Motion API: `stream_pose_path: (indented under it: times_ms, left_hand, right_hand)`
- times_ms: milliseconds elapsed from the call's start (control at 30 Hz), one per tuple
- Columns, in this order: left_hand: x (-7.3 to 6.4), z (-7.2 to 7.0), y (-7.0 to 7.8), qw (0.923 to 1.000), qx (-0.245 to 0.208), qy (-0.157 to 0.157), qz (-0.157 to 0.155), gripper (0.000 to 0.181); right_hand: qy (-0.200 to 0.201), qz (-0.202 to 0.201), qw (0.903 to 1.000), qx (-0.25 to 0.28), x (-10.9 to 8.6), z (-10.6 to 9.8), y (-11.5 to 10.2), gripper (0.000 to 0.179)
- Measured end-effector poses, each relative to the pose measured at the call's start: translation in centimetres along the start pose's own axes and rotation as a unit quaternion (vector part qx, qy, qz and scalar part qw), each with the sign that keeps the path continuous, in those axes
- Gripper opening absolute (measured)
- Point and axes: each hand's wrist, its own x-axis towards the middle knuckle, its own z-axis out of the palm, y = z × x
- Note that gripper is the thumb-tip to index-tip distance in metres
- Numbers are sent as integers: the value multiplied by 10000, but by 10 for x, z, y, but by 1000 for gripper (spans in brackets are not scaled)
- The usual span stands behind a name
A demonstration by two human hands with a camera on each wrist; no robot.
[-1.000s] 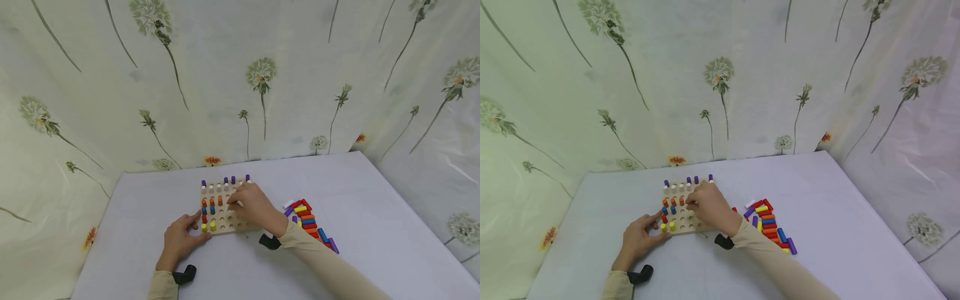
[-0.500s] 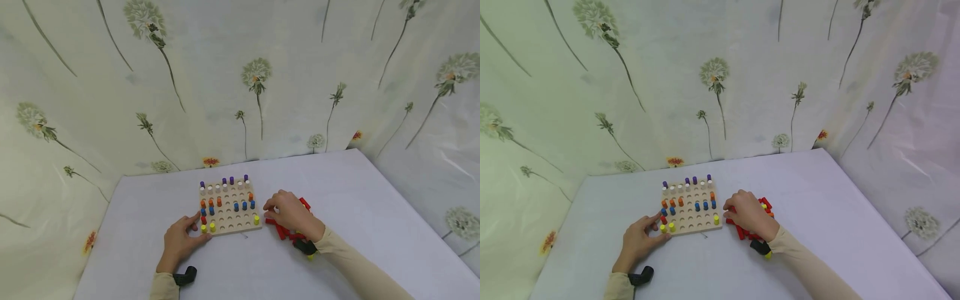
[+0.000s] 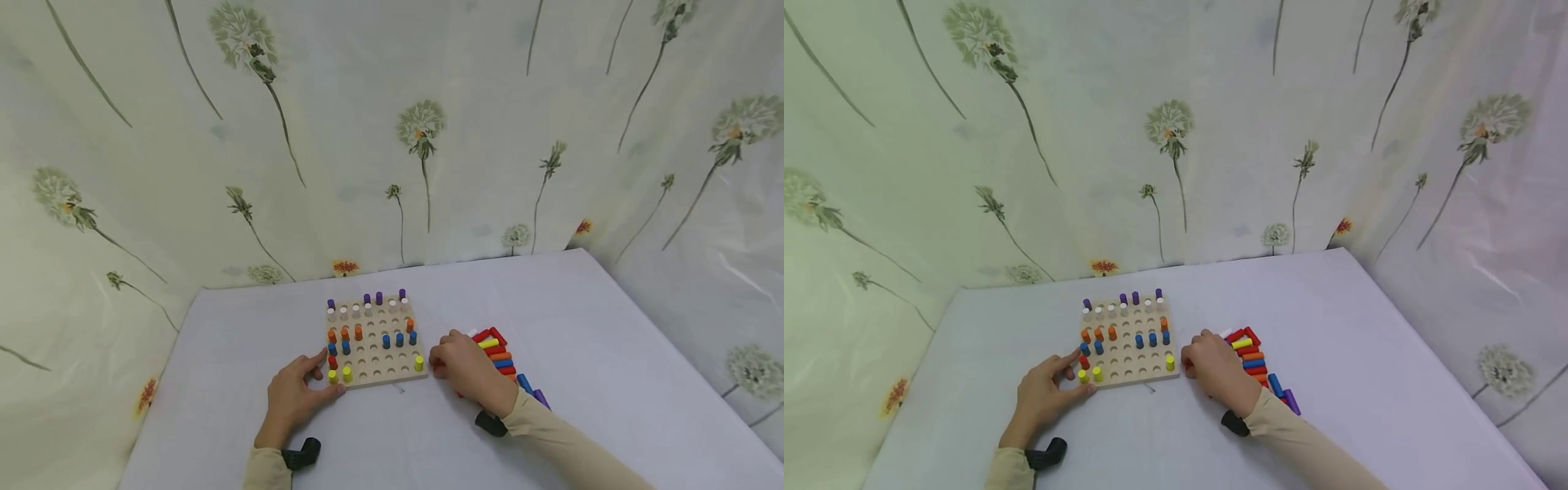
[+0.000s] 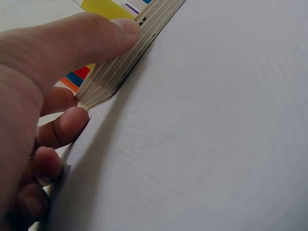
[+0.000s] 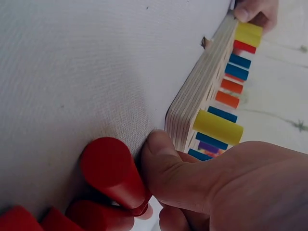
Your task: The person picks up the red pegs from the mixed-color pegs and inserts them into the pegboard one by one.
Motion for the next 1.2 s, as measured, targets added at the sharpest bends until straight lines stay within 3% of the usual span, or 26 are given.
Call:
stream_pose_path:
  times_ms: [200, 400, 633, 833, 1033, 1200]
  left_hand:
    - [0, -1, 1, 10000, 0, 6, -27, 79]
    - [1, 0, -1, 10000, 36, 54, 73, 79]
    - [0, 1, -2, 9999, 27, 90, 106, 79]
    - [0, 1, -2, 9999, 14, 82, 95, 78]
    - [0, 0, -2, 10000, 37, 70, 47, 78]
    - [1, 0, -3, 10000, 71, 47, 31, 79]
  right_hand:
    - [-20, 209, 9997, 100, 0, 0, -2, 18]
    - [29, 85, 9999, 44, 1, 1, -2, 17]
    - [-237, 94, 9994, -243, -1, 3, -2, 16]
    - [-321, 180, 9992, -128, -5, 4, -4, 15]
    - [-3, 25, 9994, -343, -10, 5, -8, 22]
    - [639, 71, 9969, -457, -11, 3, -11, 19]
